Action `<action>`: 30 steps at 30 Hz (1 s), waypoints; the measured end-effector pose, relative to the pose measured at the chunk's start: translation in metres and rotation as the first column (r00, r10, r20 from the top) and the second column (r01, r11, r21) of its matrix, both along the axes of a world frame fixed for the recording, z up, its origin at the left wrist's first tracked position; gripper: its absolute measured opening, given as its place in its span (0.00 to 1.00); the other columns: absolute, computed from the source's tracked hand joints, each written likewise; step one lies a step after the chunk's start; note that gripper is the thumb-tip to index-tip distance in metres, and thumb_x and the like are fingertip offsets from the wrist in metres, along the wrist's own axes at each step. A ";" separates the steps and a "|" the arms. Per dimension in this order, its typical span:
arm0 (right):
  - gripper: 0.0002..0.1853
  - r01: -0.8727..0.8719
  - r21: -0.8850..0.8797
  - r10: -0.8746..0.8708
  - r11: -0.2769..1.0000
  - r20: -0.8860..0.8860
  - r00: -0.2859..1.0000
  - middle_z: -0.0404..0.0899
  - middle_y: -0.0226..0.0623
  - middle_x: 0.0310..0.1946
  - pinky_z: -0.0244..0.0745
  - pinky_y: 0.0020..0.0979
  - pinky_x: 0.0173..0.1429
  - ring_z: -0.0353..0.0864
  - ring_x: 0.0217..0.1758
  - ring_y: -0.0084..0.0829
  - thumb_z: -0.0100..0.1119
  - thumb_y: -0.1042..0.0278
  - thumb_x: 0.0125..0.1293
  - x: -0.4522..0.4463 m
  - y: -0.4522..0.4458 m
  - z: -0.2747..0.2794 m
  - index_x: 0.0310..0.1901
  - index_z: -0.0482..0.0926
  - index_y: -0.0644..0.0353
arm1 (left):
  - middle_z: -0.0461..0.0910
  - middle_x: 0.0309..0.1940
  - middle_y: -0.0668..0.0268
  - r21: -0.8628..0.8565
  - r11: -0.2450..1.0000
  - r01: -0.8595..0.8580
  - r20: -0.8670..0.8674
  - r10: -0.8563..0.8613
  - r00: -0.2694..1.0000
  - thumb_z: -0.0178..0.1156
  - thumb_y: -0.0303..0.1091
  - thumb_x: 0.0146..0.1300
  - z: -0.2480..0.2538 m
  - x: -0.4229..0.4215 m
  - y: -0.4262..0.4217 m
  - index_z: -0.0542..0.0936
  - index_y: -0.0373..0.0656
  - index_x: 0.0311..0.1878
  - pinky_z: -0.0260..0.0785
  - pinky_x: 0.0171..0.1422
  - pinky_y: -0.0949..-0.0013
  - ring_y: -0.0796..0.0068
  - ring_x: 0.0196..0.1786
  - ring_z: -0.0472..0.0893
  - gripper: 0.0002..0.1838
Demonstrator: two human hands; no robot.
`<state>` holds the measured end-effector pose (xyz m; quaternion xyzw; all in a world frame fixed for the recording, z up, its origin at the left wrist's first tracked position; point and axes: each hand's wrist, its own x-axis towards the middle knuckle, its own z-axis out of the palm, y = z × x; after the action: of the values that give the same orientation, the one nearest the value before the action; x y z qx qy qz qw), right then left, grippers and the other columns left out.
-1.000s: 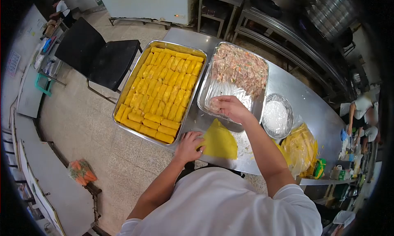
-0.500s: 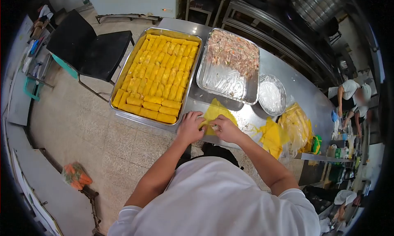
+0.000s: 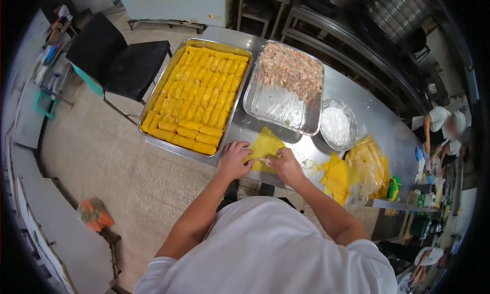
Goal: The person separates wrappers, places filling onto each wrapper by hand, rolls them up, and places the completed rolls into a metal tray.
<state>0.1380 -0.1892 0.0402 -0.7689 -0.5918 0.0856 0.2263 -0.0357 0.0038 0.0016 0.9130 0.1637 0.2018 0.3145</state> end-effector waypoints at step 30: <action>0.21 -0.127 -0.175 0.120 0.976 -0.051 0.992 0.85 0.46 0.51 0.83 0.46 0.64 0.85 0.59 0.49 0.72 0.63 0.62 0.030 0.010 0.005 0.57 0.88 0.56 | 0.81 0.63 0.66 0.023 0.999 -0.036 -0.087 0.038 0.995 0.76 0.38 0.56 0.007 0.005 -0.006 0.88 0.47 0.48 0.70 0.74 0.52 0.57 0.69 0.76 0.16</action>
<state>0.1675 -0.1795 0.0457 -0.7460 -0.6237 0.1672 0.1629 -0.0304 -0.0021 0.0086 0.9212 0.1919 0.1690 0.2933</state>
